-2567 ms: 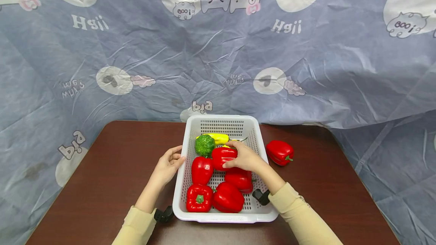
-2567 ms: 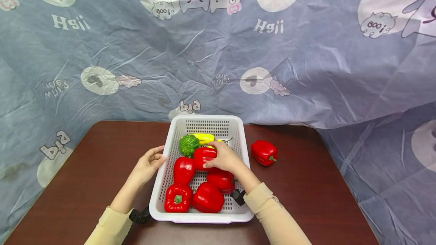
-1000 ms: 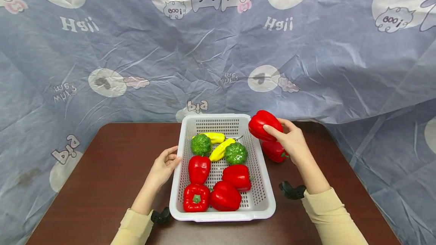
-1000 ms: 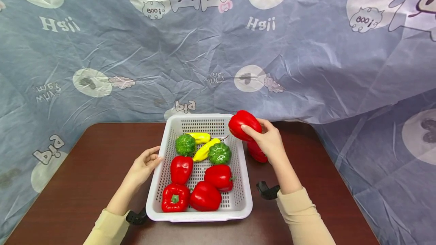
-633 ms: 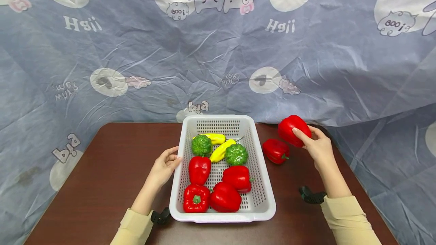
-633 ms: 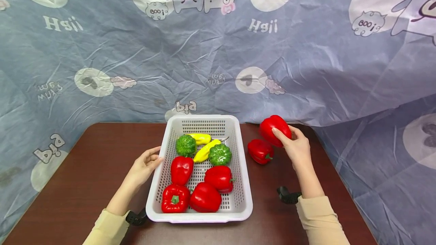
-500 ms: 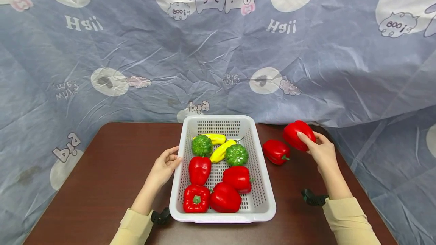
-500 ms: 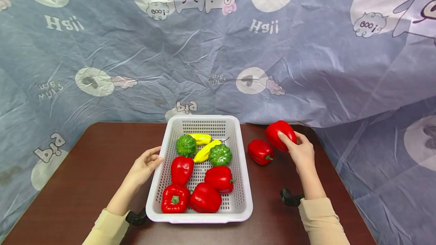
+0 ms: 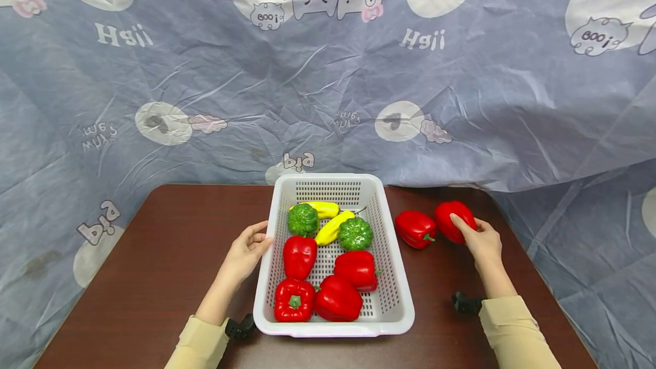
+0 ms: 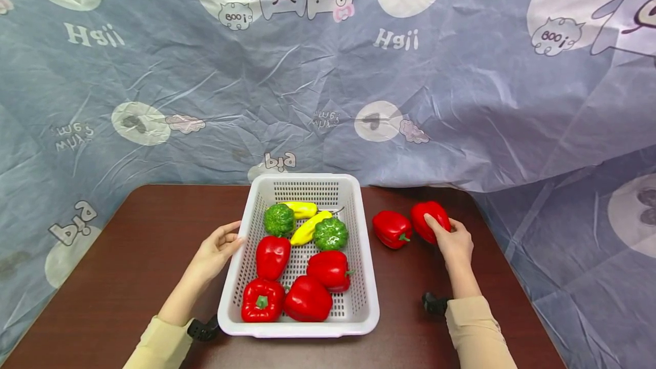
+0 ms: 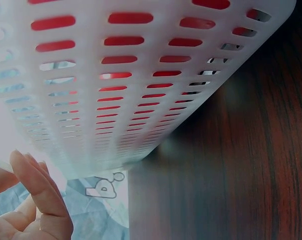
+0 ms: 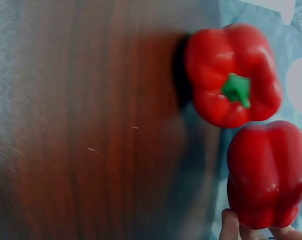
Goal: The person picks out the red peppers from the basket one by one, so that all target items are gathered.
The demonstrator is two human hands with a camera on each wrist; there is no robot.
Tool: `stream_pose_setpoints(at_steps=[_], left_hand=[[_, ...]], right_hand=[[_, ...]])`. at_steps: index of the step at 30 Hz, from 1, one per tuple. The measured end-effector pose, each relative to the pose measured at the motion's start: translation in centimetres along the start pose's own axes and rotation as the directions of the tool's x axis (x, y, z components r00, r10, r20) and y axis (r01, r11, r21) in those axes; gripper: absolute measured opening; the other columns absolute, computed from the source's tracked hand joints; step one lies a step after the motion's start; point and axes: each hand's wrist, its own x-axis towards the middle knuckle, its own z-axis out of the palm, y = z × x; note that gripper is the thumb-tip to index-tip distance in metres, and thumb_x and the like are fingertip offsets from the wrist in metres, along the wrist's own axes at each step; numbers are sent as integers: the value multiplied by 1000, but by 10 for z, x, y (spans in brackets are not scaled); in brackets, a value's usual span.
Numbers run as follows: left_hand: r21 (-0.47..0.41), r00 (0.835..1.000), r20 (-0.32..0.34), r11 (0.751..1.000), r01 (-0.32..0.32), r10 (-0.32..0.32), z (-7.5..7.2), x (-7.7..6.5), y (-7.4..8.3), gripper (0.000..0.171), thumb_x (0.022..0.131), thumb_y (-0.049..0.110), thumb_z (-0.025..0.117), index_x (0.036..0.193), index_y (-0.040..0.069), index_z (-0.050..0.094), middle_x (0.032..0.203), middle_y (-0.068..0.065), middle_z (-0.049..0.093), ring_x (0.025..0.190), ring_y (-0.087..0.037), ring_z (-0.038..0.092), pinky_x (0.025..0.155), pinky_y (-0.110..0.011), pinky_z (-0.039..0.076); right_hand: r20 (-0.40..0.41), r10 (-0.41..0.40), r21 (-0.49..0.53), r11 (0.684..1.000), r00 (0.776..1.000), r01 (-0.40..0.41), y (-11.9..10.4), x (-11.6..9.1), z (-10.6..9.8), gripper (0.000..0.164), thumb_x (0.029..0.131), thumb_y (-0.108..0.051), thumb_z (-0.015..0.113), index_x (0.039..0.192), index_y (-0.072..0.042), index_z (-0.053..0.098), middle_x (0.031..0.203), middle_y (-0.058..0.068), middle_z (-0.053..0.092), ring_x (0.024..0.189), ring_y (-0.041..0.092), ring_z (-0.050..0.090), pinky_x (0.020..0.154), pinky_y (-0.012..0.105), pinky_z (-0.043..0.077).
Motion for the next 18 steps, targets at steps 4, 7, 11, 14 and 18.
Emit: stream_pose_setpoints(at_steps=[4,7,11,14,18], left_hand=[[1,1000,4,1000,-1,1,-1,0,-1,50,94,4,64,142,3,48,102,-15,63,75,-4,59,68,-19,49],[0,1000,4,1000,-3,3,-1,0,-1,51,94,5,64,142,3,48,103,-16,63,76,-4,59,69,-19,49],[0,1000,3,1000,-11,11,-1,0,-2,51,94,4,64,142,3,48,103,-16,63,75,-4,59,69,-18,49],[0,1000,4,1000,-15,15,-1,0,-2,50,94,4,64,141,3,48,103,-17,63,75,-4,59,70,-18,49],[-2,1000,3,1000,-11,11,-1,0,-2,51,94,4,64,142,3,48,104,-17,63,77,-4,59,70,-18,49]], right_hand=[[-19,7,-24,1000,1000,-8,10,3,7,90,89,-60,57,148,4,37,145,31,43,129,43,41,109,55,36],[-26,13,-46,999,1000,-15,14,3,12,89,89,-60,57,147,6,37,145,31,43,129,44,40,109,55,35],[-25,21,-57,998,999,-22,17,1,15,89,91,-60,55,146,7,37,144,32,43,129,45,40,110,55,34],[-26,20,-59,998,999,-22,19,0,15,88,91,-60,54,145,8,38,144,33,42,129,46,39,110,55,33],[-14,19,-73,997,1000,-20,20,0,15,89,92,-60,51,145,10,36,145,34,40,130,47,38,111,56,31]])
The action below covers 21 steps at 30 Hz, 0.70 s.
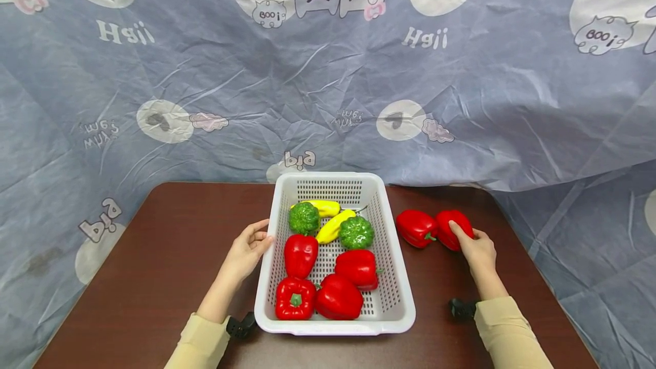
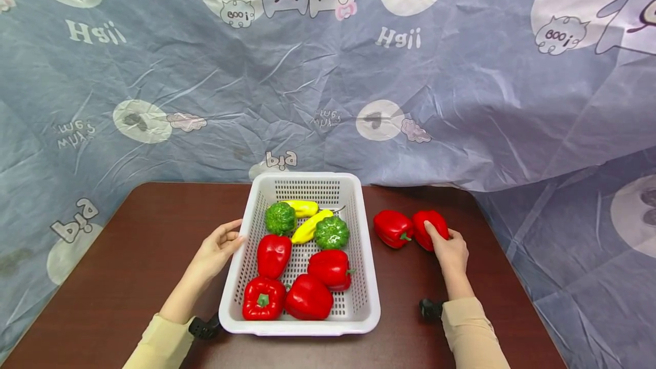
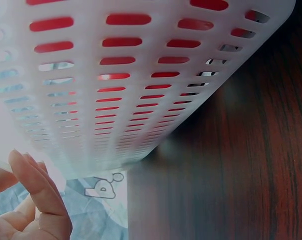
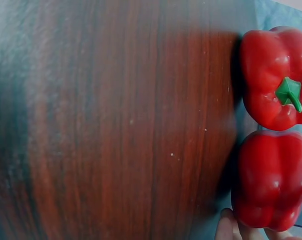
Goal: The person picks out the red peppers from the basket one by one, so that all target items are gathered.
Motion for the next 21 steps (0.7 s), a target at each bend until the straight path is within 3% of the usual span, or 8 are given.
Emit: stream_pose_setpoints(at_steps=[11,21], left_hand=[[-12,1000,-5,1000,-3,3,1,-1,0,50,94,4,64,141,2,49,102,-16,63,75,-4,59,70,-18,49],[-18,1000,1,1000,-5,5,0,2,-1,51,94,5,64,142,3,48,103,-16,63,75,-4,59,71,-18,49]], right_hand=[[60,0,19,1000,998,-2,3,2,1,92,94,-62,45,147,12,29,147,36,35,133,47,36,113,55,30],[104,0,31,1000,995,-3,4,4,-3,93,95,-61,41,148,13,26,146,37,35,125,44,44,101,51,44]])
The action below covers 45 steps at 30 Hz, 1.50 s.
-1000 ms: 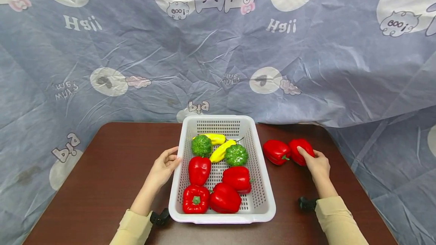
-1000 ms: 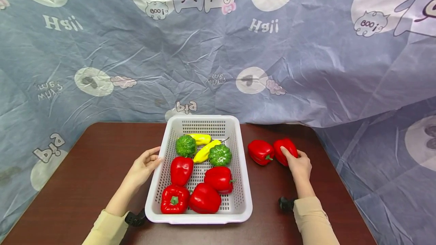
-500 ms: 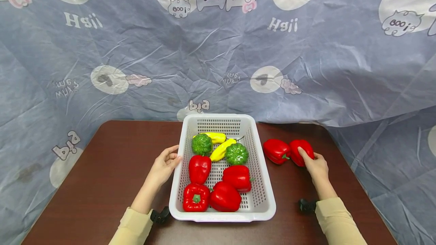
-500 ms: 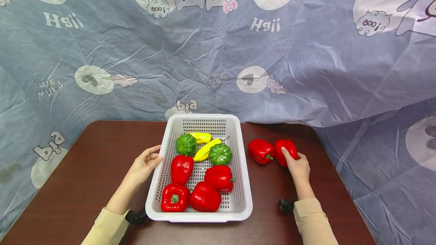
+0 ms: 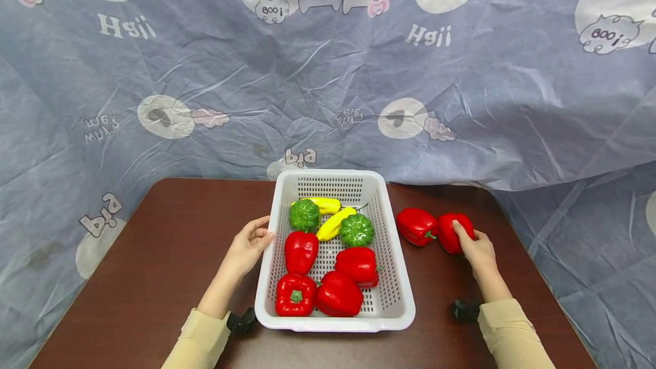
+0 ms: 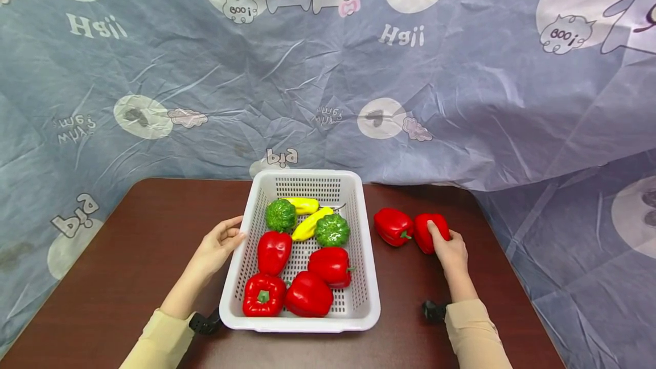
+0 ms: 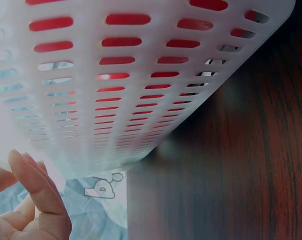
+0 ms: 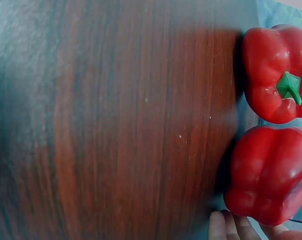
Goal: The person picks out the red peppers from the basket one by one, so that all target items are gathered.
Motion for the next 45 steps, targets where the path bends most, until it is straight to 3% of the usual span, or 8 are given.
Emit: stream_pose_setpoints(at_steps=[3,9,20,28,38,45], left_hand=[[0,1000,3,1000,3,-3,0,0,0,51,94,5,64,142,3,48,102,-15,63,75,-4,60,71,-18,50],[2,1000,4,1000,-7,7,-1,-2,2,51,94,4,64,142,1,47,103,-17,63,74,-3,59,69,-18,49],[3,1000,6,1000,-8,8,-2,-3,7,51,95,6,64,142,1,47,105,-18,63,76,-4,59,70,-18,49],[5,1000,11,1000,4,-4,-3,-2,6,51,95,6,63,143,2,47,106,-19,63,77,-6,59,70,-18,49],[-1,1000,3,1000,-3,3,-1,-3,3,50,94,4,63,141,0,47,102,-16,63,75,-4,59,69,-18,49],[-9,1000,3,1000,12,-12,0,-2,2,50,94,5,64,142,2,48,101,-13,62,76,-4,59,70,-18,49]], right_hand=[[0,-4,5,1000,1000,4,0,0,-2,92,95,-61,41,148,13,26,147,36,35,127,45,43,103,52,42],[-35,-51,-21,999,998,50,-6,-5,-11,88,96,-58,43,149,11,26,148,36,33,136,48,34,113,56,28],[-94,-165,-77,984,982,158,-49,-24,-27,83,96,-57,47,154,-2,26,153,29,30,141,50,22,112,61,23],[-32,-277,-5,961,960,277,-93,-52,-26,80,96,-54,50,155,-5,25,158,22,27,147,41,23,115,58,24],[109,-411,15,911,905,412,-140,-90,-14,79,96,-54,52,155,-7,27,159,17,30,148,38,23,115,60,23],[183,-463,52,886,867,461,-156,-106,0,75,95,-47,58,153,-7,31,156,14,36,145,35,32,114,56,29]])
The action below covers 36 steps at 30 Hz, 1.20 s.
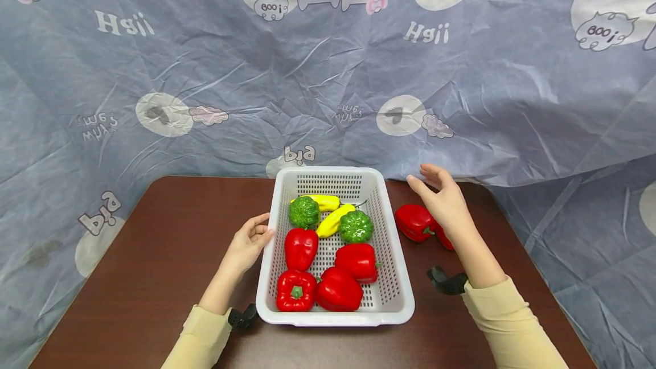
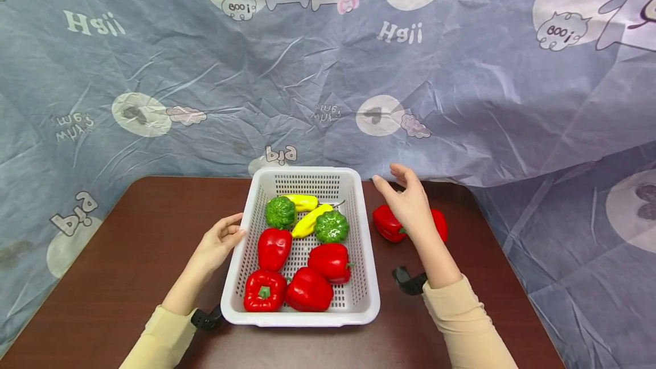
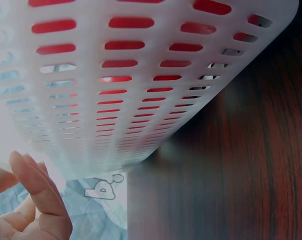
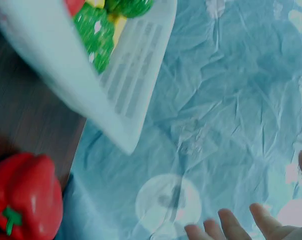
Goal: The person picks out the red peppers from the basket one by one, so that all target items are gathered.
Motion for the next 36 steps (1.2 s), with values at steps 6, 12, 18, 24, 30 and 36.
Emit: stream_pose_setpoints(at_steps=[6,12,18,24,30,36], left_hand=[[-1,1000,4,1000,-7,7,0,-1,2,50,95,5,63,142,1,47,105,-18,62,77,-5,58,70,-18,48],[5,1000,5,1000,7,-7,-1,-1,4,51,95,7,64,143,2,47,106,-16,62,78,-5,58,71,-17,48],[1,1000,2,1000,4,-4,-1,0,3,50,95,5,63,142,2,47,104,-16,61,77,-5,58,69,-18,48],[-3,1000,9,1000,13,-13,1,0,3,50,95,4,63,142,3,48,100,-10,61,76,-3,58,68,-18,47],[-6,1000,7,1000,16,-16,1,0,3,50,94,4,64,142,3,47,102,-12,61,77,-4,58,68,-18,48],[-10,1000,5,1000,3,-3,1,-2,7,51,94,5,64,142,1,47,105,-17,63,74,-2,58,67,-18,48]], right_hand=[[108,-10,7,1000,994,9,-6,-2,24,74,93,-39,66,151,-8,34,154,14,39,141,33,38,113,52,34],[192,-1,18,1000,981,-2,-8,-4,48,70,92,-34,68,148,-7,38,150,18,43,140,37,39,113,52,34],[249,-13,38,999,968,4,-7,-6,68,68,91,-32,69,147,-5,40,149,18,45,139,38,41,110,54,37],[290,0,14,1000,957,-4,0,-7,82,70,88,-30,73,146,-5,42,148,17,46,137,38,43,110,53,38],[326,13,-53,999,945,5,8,-6,93,68,86,-30,74,141,-3,46,144,21,49,132,40,46,108,54,39],[374,36,-127,992,927,12,12,-8,103,70,81,-23,79,137,4,48,139,26,51,127,44,49,106,54,42]])
